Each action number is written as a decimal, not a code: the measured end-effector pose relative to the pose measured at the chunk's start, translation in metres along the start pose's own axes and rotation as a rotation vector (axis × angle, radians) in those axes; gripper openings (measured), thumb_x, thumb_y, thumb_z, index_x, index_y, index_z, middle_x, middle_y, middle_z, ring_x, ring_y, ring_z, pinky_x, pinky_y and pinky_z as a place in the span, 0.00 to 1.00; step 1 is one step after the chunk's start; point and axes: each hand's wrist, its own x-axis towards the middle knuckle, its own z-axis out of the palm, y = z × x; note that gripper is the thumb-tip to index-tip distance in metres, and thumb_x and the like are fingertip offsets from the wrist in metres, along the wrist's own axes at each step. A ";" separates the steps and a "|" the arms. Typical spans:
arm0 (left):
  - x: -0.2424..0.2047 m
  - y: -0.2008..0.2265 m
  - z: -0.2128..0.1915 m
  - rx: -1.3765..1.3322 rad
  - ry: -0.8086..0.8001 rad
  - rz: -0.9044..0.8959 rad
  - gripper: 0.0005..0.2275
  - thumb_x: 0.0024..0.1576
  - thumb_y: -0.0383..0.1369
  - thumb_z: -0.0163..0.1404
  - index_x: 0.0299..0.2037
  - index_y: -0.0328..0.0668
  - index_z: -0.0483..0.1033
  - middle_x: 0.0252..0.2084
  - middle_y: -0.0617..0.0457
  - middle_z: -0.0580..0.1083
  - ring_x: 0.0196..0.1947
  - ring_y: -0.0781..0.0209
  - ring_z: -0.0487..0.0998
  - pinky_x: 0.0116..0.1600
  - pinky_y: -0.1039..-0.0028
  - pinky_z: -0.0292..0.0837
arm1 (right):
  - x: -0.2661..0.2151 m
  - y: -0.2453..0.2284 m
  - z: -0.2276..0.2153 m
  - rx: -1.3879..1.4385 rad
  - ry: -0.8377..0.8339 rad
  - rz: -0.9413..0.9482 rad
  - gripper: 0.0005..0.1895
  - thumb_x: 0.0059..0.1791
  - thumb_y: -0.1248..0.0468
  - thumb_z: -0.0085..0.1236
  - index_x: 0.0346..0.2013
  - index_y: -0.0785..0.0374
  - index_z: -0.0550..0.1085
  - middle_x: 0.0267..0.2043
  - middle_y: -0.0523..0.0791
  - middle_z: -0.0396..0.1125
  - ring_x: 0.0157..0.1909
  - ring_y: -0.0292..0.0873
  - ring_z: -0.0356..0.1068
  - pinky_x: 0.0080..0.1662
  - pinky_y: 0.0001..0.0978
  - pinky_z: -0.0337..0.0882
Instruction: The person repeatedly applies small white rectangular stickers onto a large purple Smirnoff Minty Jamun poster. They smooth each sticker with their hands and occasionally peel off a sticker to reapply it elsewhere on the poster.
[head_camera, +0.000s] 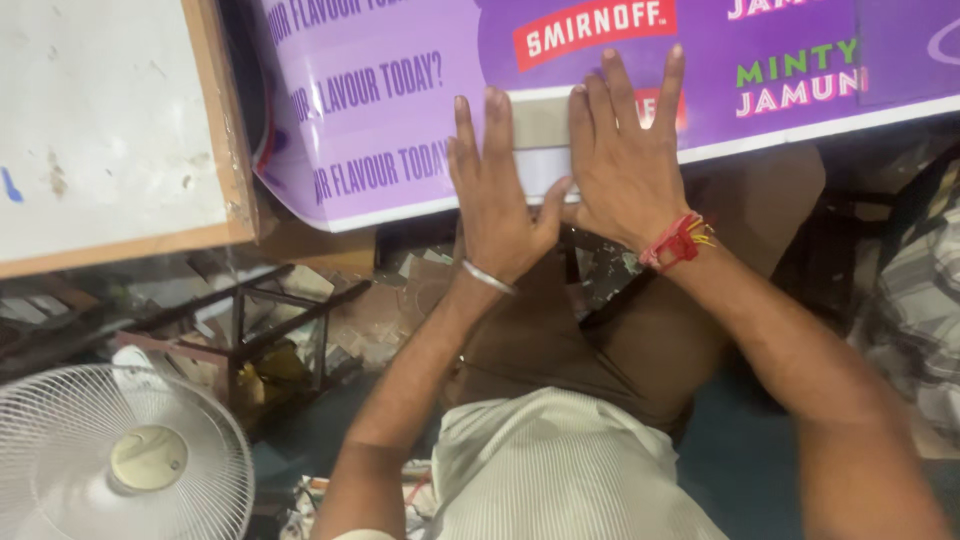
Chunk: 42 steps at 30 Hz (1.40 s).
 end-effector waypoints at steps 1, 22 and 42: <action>-0.010 0.001 0.000 0.013 0.055 -0.026 0.44 0.59 0.41 0.60 0.78 0.31 0.43 0.81 0.38 0.46 0.83 0.34 0.39 0.82 0.36 0.37 | -0.002 -0.002 0.000 0.041 -0.004 0.014 0.54 0.42 0.35 0.60 0.64 0.80 0.67 0.68 0.61 0.62 0.80 0.62 0.49 0.69 0.80 0.31; 0.095 -0.023 -0.005 0.178 -0.341 0.448 0.49 0.50 0.36 0.67 0.78 0.48 0.43 0.53 0.54 0.80 0.65 0.47 0.70 0.75 0.37 0.45 | 0.032 0.066 -0.021 -0.149 -0.223 -0.200 0.81 0.17 0.20 0.65 0.72 0.67 0.59 0.72 0.54 0.59 0.75 0.50 0.55 0.68 0.68 0.34; 0.047 -0.007 0.022 0.369 -0.295 0.125 0.38 0.63 0.64 0.35 0.76 0.47 0.46 0.79 0.48 0.51 0.79 0.44 0.44 0.74 0.30 0.22 | -0.011 0.069 -0.007 0.010 -0.167 -0.115 0.63 0.38 0.25 0.56 0.72 0.68 0.62 0.73 0.51 0.62 0.77 0.48 0.58 0.76 0.63 0.33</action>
